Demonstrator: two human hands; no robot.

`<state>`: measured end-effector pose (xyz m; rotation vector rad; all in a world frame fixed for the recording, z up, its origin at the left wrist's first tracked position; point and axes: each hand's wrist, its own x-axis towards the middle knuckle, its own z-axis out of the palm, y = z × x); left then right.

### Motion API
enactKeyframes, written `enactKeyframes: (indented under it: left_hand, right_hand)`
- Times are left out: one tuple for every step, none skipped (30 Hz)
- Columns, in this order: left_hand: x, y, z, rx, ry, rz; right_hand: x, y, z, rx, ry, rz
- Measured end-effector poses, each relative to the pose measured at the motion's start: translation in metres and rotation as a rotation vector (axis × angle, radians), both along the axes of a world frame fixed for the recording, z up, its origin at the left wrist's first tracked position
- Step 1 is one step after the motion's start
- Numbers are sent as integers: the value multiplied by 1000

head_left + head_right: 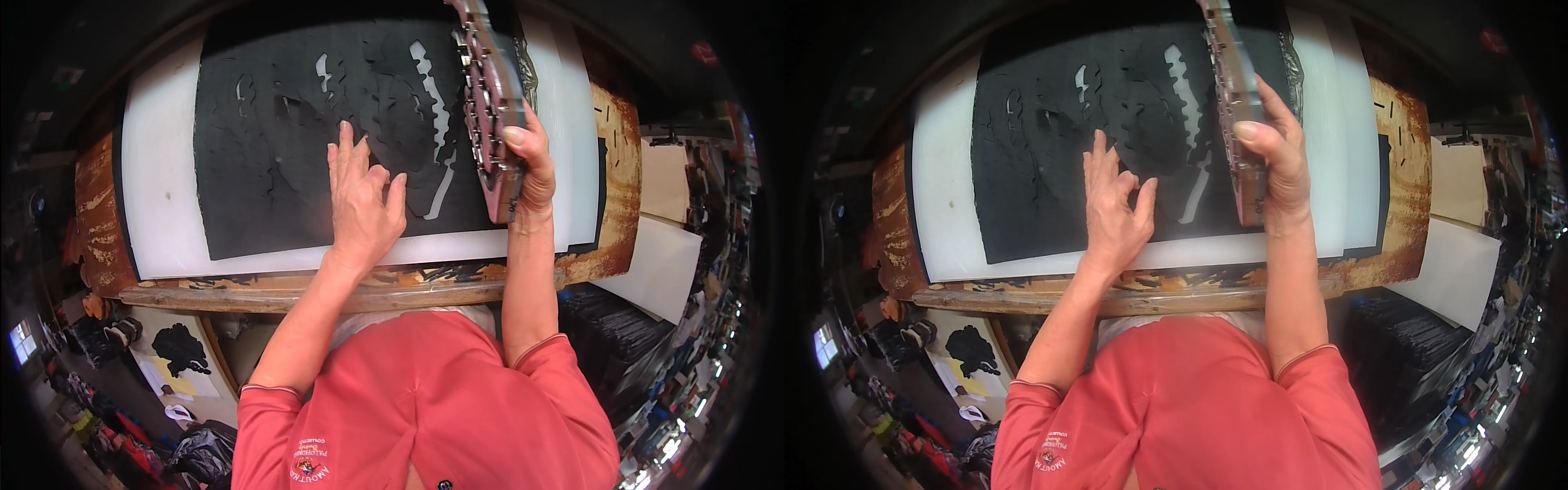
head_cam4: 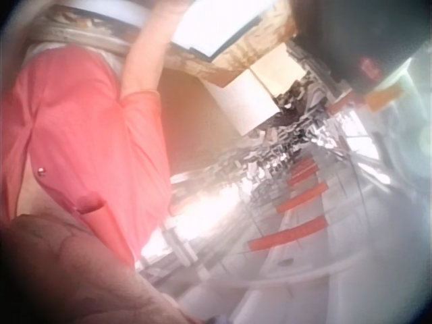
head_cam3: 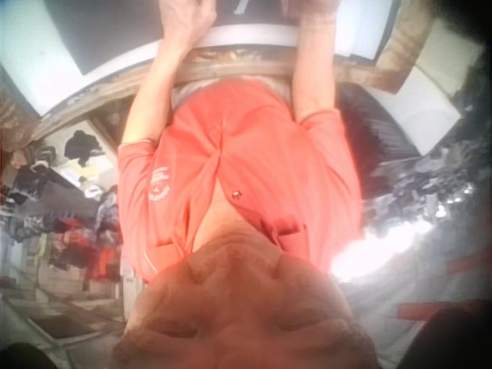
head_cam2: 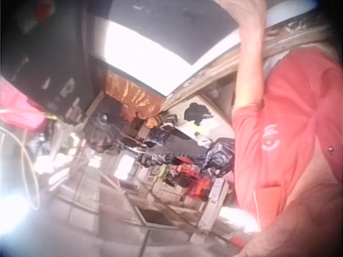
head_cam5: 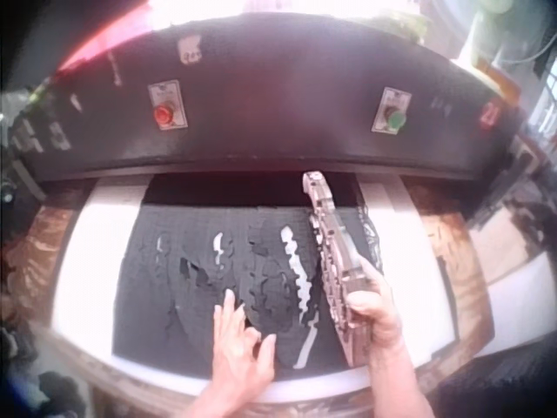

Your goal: The person retrieves a large black rubber sheet, places it on a cutting table, and uses a metal template to cut out multiple identical shapes. The cut pieces are removed and set aside while the process repeats on the same sheet.

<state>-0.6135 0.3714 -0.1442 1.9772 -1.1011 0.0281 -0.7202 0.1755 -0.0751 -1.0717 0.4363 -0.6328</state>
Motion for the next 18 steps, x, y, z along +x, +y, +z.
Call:
enactKeyframes:
  left_hand:
    - [1,-1,1,9,-1,0]
    - [1,-1,1,19,-11,-3]
    - [2,-3,2,28,-15,-5]
    - [2,-1,3,26,5,6]
    - [2,-5,4,46,-20,-8]
    - [2,-4,3,50,-25,-7]
    - [1,-4,3,55,-36,-6]
    - [0,-3,3,60,-41,0]
    - [0,-2,2,67,-52,6]
    - [-1,-1,1,62,-72,15]
    - [-1,1,1,65,-59,7]
    - [-1,3,1,52,-57,2]
    - [0,5,1,38,-66,-6]
    - [1,6,1,28,-47,-1]
    - [0,8,3,22,-38,-3]
    - [1,10,6,33,-8,2]
    - [0,9,9,-42,35,25]
    - [1,10,12,-102,100,49]
  right_hand:
    - [-4,-1,0,48,-27,-29]
    - [-8,-2,0,84,-48,-56]
    - [-10,-4,2,68,-51,-105]
    - [-16,-2,4,45,-76,-105]
    - [-19,-10,8,57,-85,-137]
    - [-23,-13,13,42,-137,-114]
    - [-28,-15,17,88,-167,-123]
    - [-35,-18,24,68,-154,-108]
    - [-38,-21,30,-5,-153,-128]
    - [-41,-25,36,-36,-147,-166]
    - [-45,-29,43,-54,-142,-250]
    - [-47,-36,52,-82,-87,-399]
    - [-50,-39,60,-91,-161,-374]
    - [-51,-43,68,-120,-276,-293]
    - [-53,-47,75,-164,-345,-270]
    - [-55,-52,83,-119,-466,-139]
    - [-57,-56,89,-66,-533,5]
    - [-58,-58,92,-23,-492,61]
